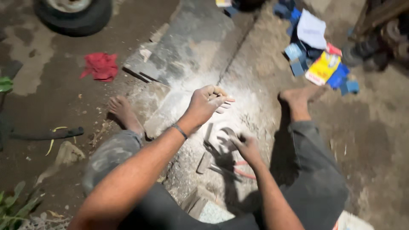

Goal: The person sits on the ground and uses pliers and a hammer to repeatedly strike and adjust a small metal pin inserted into a white hexagonal metal part. The person alternates between hammering the pin and using pliers to hold or reposition it.

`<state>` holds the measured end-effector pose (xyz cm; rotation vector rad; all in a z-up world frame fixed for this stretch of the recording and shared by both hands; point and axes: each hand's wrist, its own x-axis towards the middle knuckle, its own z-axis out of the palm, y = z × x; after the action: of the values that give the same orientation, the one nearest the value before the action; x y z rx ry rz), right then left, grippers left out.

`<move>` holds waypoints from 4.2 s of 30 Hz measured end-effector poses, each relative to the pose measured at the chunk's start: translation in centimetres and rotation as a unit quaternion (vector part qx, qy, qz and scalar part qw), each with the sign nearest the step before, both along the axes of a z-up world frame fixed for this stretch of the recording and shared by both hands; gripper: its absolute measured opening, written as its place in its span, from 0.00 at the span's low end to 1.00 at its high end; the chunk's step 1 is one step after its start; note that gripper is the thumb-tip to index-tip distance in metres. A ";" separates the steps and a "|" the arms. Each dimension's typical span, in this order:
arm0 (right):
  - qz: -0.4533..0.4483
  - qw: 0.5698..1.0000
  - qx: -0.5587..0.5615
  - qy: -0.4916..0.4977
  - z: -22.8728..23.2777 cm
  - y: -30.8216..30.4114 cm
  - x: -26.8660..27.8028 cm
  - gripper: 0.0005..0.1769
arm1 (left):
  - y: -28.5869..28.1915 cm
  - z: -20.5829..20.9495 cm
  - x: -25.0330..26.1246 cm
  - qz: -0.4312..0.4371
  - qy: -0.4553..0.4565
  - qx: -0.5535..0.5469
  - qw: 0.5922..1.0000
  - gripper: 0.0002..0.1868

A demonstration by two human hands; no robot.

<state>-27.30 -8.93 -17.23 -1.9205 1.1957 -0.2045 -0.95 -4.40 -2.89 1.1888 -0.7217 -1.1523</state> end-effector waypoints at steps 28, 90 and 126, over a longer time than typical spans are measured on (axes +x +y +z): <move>0.257 0.839 0.092 0.470 -5.2 2.7 -3.5 0.21 | -2.0 2.4 7.9 0.141 0.113 -0.067 0.981 0.13; 0.032 0.982 -0.186 -0.021 21.1 6.9 9.9 0.15 | 2.3 5.6 4.6 0.198 -0.333 -0.121 0.914 0.07; -0.028 0.985 0.010 -0.169 19.7 7.4 9.2 0.13 | 2.6 5.9 7.3 0.071 -0.206 -0.109 0.970 0.12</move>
<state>-18.12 -1.55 2.51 -1.7496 1.0173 -0.5252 6.31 -1.78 3.00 1.2823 -1.0295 -0.6904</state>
